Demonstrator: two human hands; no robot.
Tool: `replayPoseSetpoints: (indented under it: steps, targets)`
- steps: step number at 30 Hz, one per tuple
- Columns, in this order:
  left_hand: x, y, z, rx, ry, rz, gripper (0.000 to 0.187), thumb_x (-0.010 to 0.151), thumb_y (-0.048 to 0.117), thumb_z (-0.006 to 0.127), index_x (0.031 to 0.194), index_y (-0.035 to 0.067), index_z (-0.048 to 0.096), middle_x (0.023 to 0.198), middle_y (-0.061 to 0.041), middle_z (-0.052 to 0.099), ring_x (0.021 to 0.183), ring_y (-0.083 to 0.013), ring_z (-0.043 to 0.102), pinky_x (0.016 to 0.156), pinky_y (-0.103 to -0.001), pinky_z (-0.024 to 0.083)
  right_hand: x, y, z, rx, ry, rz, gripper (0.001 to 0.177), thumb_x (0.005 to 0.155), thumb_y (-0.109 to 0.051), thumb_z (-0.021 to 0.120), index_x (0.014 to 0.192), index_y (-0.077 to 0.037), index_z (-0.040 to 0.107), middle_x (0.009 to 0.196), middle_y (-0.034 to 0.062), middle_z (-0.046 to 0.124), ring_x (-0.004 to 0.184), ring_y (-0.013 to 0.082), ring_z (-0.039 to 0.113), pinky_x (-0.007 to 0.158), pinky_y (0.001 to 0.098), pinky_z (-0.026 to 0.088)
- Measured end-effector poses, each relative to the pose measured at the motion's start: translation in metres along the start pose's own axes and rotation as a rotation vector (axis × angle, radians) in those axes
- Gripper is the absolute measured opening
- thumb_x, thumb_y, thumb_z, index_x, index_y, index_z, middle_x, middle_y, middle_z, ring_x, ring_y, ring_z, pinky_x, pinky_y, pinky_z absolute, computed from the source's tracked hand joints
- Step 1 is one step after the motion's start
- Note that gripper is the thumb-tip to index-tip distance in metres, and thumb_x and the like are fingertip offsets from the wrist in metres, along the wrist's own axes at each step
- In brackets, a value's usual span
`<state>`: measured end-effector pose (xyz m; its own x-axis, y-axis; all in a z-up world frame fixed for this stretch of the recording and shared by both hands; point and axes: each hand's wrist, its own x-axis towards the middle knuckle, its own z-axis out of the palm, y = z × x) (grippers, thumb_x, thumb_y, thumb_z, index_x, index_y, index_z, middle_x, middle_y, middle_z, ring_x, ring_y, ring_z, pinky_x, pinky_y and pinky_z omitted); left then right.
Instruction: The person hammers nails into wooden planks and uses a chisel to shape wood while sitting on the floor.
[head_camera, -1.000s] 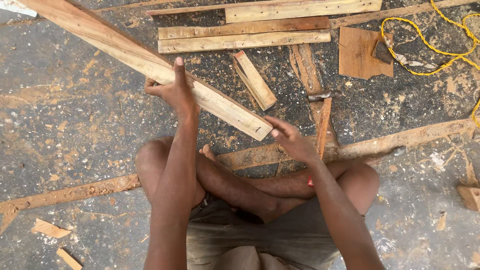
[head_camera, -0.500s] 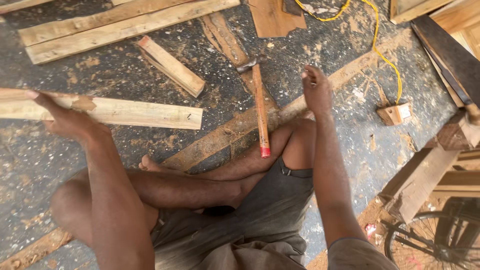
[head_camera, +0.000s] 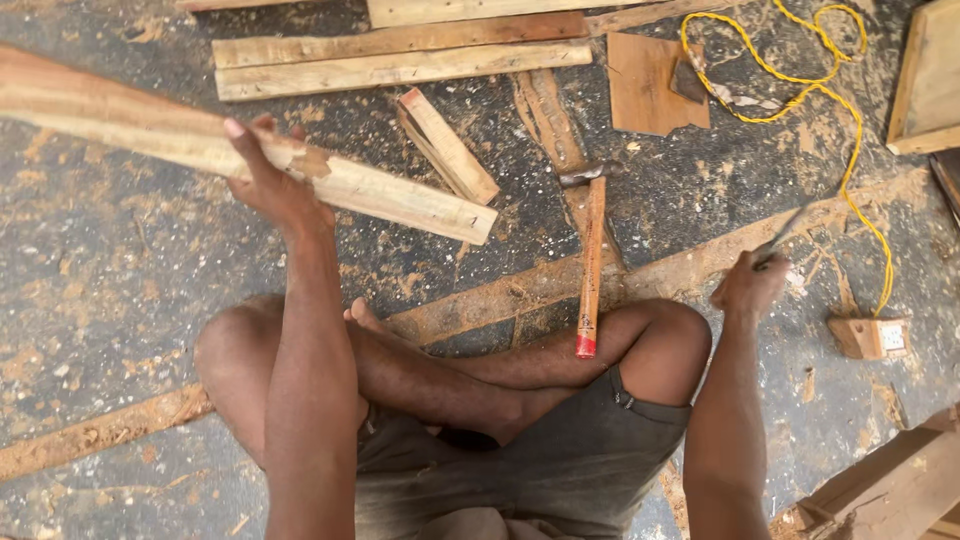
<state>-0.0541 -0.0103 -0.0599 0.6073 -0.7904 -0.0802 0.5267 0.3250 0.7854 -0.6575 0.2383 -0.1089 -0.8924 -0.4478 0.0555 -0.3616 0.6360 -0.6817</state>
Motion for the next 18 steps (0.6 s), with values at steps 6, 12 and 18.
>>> replayPoseSetpoints:
  steps: [6, 12, 18]
  targets:
    - [0.000, 0.013, 0.014, -0.084, -0.116, -0.036, 0.073, 0.087, 0.050, 0.080, 0.125, -0.006, 0.050, 0.097, -0.016, 0.065, 0.077, -0.0211, 0.075, 0.061, -0.036, 0.068, -0.140, -0.124, -0.037, -0.081, -0.572, -0.780, 0.040, 0.099, -0.009, 0.061, 0.138, -0.004, 0.061, 0.111, 0.0171, 0.070, 0.086, 0.0199, 0.070, 0.063, 0.0315, 0.063]
    - [0.007, 0.013, 0.006, -0.088, -0.104, -0.089, 0.075, 0.085, 0.050, 0.081, 0.120, -0.008, 0.051, 0.092, -0.017, 0.067, 0.073, -0.0211, 0.075, 0.059, -0.035, 0.070, -0.205, -0.185, -0.020, -0.178, -0.903, -0.952, 0.051, 0.088, -0.027, 0.077, 0.135, -0.013, 0.067, 0.122, 0.0131, 0.074, 0.094, 0.0207, 0.075, 0.079, 0.0358, 0.064]
    - [0.011, 0.012, 0.005, -0.061, -0.069, -0.114, 0.076, 0.083, 0.054, 0.079, 0.117, -0.008, 0.051, 0.089, -0.015, 0.066, 0.069, -0.0208, 0.076, 0.055, -0.034, 0.070, -0.206, -0.194, -0.023, -0.130, -0.932, -0.976, 0.050, 0.089, -0.026, 0.077, 0.135, -0.009, 0.067, 0.122, 0.0149, 0.074, 0.098, 0.0229, 0.076, 0.084, 0.0369, 0.062]
